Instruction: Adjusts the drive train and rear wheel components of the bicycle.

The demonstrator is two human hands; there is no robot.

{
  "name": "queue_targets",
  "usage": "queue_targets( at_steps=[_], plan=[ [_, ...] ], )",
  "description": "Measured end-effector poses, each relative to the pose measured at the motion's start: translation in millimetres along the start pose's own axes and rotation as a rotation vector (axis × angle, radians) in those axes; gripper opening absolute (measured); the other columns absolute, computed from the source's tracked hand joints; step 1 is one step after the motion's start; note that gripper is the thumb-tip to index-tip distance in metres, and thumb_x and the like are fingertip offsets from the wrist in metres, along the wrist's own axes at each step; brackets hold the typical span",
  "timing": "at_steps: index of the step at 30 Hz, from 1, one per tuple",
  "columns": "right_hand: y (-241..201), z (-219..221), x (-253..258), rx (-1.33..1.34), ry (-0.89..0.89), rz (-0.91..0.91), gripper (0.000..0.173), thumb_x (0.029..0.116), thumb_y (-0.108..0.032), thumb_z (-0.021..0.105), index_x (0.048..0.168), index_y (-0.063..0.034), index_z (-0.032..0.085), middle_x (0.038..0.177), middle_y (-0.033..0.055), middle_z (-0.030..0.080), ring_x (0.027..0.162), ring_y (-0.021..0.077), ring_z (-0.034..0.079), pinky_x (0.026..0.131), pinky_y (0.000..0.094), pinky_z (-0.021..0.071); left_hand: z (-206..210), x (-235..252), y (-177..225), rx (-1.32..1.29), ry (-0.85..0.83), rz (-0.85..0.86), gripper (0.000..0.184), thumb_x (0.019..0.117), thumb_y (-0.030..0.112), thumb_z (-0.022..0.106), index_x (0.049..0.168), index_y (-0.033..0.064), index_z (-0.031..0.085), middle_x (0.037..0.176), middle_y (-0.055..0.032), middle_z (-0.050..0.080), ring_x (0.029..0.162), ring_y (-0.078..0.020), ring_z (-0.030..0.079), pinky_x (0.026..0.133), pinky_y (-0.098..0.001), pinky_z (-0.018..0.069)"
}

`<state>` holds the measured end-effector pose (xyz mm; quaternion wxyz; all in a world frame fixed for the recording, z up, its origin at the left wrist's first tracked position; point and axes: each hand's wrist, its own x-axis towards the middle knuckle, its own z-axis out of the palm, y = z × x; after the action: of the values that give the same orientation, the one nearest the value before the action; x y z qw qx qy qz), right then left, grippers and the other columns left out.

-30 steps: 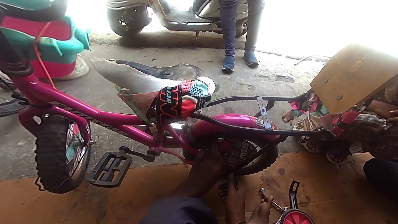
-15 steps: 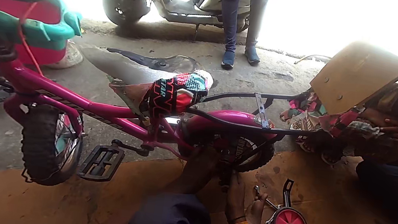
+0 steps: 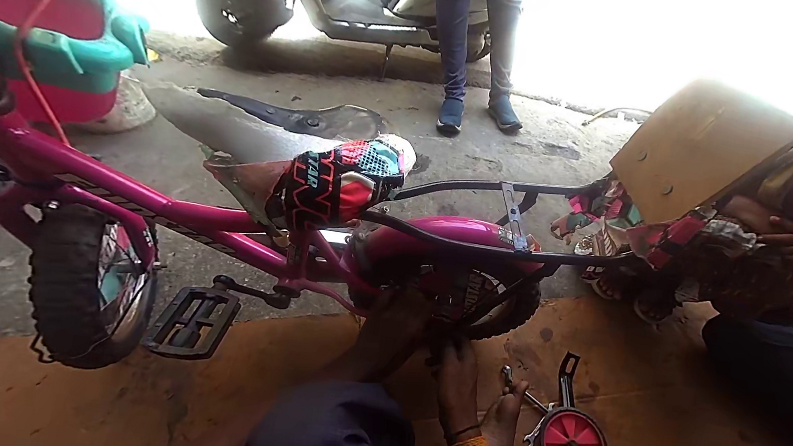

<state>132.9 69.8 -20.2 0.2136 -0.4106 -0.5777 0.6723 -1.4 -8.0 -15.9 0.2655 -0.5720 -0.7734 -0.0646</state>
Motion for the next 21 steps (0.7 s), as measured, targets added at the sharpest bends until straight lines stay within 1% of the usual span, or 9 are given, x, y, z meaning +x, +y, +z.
queue_targets(
  at_steps=[2, 6, 8, 10, 11, 14, 17, 19, 21],
  plan=[
    [0.0, -1.5, -1.7, 0.008, 0.03, -0.014, 0.037, 0.108, -0.017, 0.036, 0.11, 0.0017, 0.068, 0.088, 0.0089, 0.069, 0.076, 0.0161, 0.068, 0.066, 0.0321, 0.0567, -0.6, 0.0, 0.0, 0.004, 0.006, 0.005, 0.037, 0.0849, 0.047, 0.078, 0.1, 0.0139, 0.071, 0.093, -0.0032, 0.069, 0.091, -0.0211, 0.066, 0.096, -0.0449, 0.0464],
    [9.1, -0.5, 4.1, -0.073, 0.01, -0.035, 0.026, 0.0969, -0.023, 0.068, 0.111, -0.0016, 0.068, 0.095, 0.0098, 0.072, 0.084, 0.0179, 0.071, 0.075, 0.0355, 0.0608, -0.2, -0.7, -0.7, 0.0, 0.004, 0.007, 0.038, 0.0848, 0.047, 0.078, 0.101, 0.0135, 0.071, 0.093, -0.0034, 0.069, 0.091, -0.0215, 0.066, 0.094, -0.0452, 0.0472],
    [5.5, -1.2, 4.2, -0.034, 0.024, -0.009, 0.022, 0.1022, -0.017, 0.057, 0.108, 0.0, 0.068, 0.09, 0.01, 0.071, 0.08, 0.0179, 0.07, 0.071, 0.0346, 0.0594, 0.3, -0.1, -0.1, 0.0, 0.022, 0.012, 0.039, 0.0846, 0.049, 0.078, 0.1, 0.0135, 0.071, 0.092, -0.0035, 0.068, 0.091, -0.0215, 0.066, 0.094, -0.0456, 0.0467],
    [3.1, -2.5, 4.0, -0.05, 0.052, -0.017, 0.034, 0.1066, -0.017, 0.042, 0.104, 0.0004, 0.071, 0.084, 0.008, 0.071, 0.075, 0.0157, 0.069, 0.069, 0.0336, 0.0576, -0.4, -0.3, -0.6, 0.011, 0.034, 0.01, 0.039, 0.0843, 0.05, 0.077, 0.099, 0.0142, 0.071, 0.091, -0.0026, 0.069, 0.09, -0.0205, 0.067, 0.095, -0.0458, 0.047],
    [3.8, -4.0, 3.7, -0.084, 0.037, -0.034, 0.032, 0.1065, -0.021, 0.047, 0.106, -0.001, 0.071, 0.086, 0.0071, 0.072, 0.078, 0.0152, 0.069, 0.071, 0.0337, 0.0579, -0.7, -0.6, -0.7, 0.011, 0.032, 0.011, 0.039, 0.0846, 0.049, 0.077, 0.1, 0.0143, 0.071, 0.091, -0.0027, 0.069, 0.09, -0.0205, 0.067, 0.094, -0.0458, 0.0472],
    [8.2, -2.9, 4.3, -0.185, 0.018, -0.086, 0.031, 0.0941, -0.031, 0.071, 0.109, -0.0041, 0.07, 0.093, 0.0066, 0.073, 0.085, 0.0148, 0.071, 0.081, 0.035, 0.0596, -0.8, -1.2, -0.3, -0.026, 0.004, -0.004, 0.035, 0.0832, 0.042, 0.081, 0.101, 0.0137, 0.072, 0.094, -0.0044, 0.07, 0.092, -0.0221, 0.067, 0.095, -0.0475, 0.0474],
    [6.7, -1.8, 2.7, -0.155, 0.042, -0.071, 0.025, 0.1018, -0.023, 0.057, 0.107, -0.0026, 0.07, 0.091, 0.0081, 0.071, 0.082, 0.0171, 0.07, 0.076, 0.037, 0.059, -4.8, 0.2, 1.4, -0.05, -0.076, -0.001, 0.022, 0.089, 0.027, 0.076, 0.105, 0.0126, 0.072, 0.099, -0.0057, 0.071, 0.097, -0.024, 0.068, 0.097, -0.0498, 0.0477],
    [4.9, -3.0, -0.2, -0.148, 0.046, -0.049, 0.033, 0.1061, -0.02, 0.044, 0.109, -0.0015, 0.071, 0.088, 0.0078, 0.07, 0.078, 0.0164, 0.068, 0.073, 0.036, 0.0578, -15.9, 4.2, 2.5, -0.078, -0.201, 0.009, 0.02, 0.0903, 0.017, 0.07, 0.109, 0.0124, 0.072, 0.103, -0.0061, 0.071, 0.101, -0.0252, 0.067, 0.101, -0.0518, 0.046],
    [5.8, -5.7, 0.4, -0.142, 0.008, -0.049, 0.033, 0.1054, -0.021, 0.045, 0.112, -0.0021, 0.071, 0.091, 0.0076, 0.071, 0.08, 0.0157, 0.069, 0.074, 0.0352, 0.0579, -27.8, 12.9, 1.2, -0.141, -0.25, 0.015, 0.022, 0.0908, 0.02, 0.063, 0.108, 0.0116, 0.073, 0.101, -0.0072, 0.072, 0.101, -0.0269, 0.069, 0.101, -0.0534, 0.0475]
  ],
)
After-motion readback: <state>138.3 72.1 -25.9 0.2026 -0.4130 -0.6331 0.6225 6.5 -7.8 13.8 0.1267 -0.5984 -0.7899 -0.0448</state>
